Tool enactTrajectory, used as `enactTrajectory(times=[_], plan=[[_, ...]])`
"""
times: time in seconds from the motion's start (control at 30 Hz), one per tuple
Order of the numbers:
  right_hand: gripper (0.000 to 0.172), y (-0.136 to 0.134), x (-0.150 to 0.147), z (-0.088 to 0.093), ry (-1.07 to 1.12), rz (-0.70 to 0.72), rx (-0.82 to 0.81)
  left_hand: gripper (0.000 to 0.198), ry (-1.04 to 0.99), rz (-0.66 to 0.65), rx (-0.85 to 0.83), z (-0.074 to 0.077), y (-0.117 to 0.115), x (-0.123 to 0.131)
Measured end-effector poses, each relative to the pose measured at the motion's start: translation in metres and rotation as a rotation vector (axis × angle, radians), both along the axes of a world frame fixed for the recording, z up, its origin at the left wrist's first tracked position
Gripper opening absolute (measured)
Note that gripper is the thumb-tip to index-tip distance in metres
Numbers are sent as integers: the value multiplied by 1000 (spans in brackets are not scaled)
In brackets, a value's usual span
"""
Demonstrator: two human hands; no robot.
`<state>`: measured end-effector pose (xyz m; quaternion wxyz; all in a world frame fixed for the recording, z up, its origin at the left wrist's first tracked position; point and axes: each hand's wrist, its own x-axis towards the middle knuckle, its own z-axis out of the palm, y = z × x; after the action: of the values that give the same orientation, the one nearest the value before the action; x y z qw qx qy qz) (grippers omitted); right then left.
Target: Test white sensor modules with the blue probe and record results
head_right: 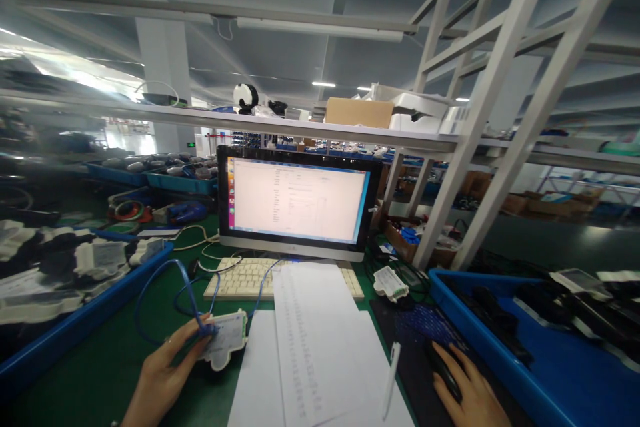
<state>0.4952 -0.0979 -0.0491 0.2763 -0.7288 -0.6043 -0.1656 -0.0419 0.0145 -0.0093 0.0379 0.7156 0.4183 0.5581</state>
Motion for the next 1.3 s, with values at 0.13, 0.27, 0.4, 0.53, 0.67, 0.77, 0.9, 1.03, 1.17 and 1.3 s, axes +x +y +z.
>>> enactTrajectory(times=[0.13, 0.27, 0.4, 0.53, 0.67, 0.77, 0.9, 1.03, 1.17, 1.3], plan=[[51, 1, 1, -1, -8, -7, 12, 23, 7, 7, 11, 2, 1, 1], [53, 2, 3, -3, -14, -16, 11, 23, 22, 0, 67, 3, 2, 1], [55, 2, 5, -5, -7, -15, -6, 24, 30, 6, 104, 2, 2, 1], [54, 1, 5, -6, 3, -4, -7, 23, 38, 4, 96, 0, 2, 0], [53, 1, 3, -4, 12, -8, -5, 24, 39, 1, 86, 0, 3, 0], [52, 0, 2, -3, 17, -2, -3, 24, 40, 0, 94, 2, 2, 1], [53, 1, 3, -2, 10, -2, 3, 23, 43, 0, 91, 5, 0, 1], [54, 2, 3, -3, 5, -15, 18, 22, 46, 5, 98, 5, 1, 2], [54, 2, 3, -4, -15, -30, 13, 23, 47, 9, 99, 8, 0, 5], [56, 2, -2, 3, -111, -29, 90, 24, 14, 70, 59, 17, -11, 3]])
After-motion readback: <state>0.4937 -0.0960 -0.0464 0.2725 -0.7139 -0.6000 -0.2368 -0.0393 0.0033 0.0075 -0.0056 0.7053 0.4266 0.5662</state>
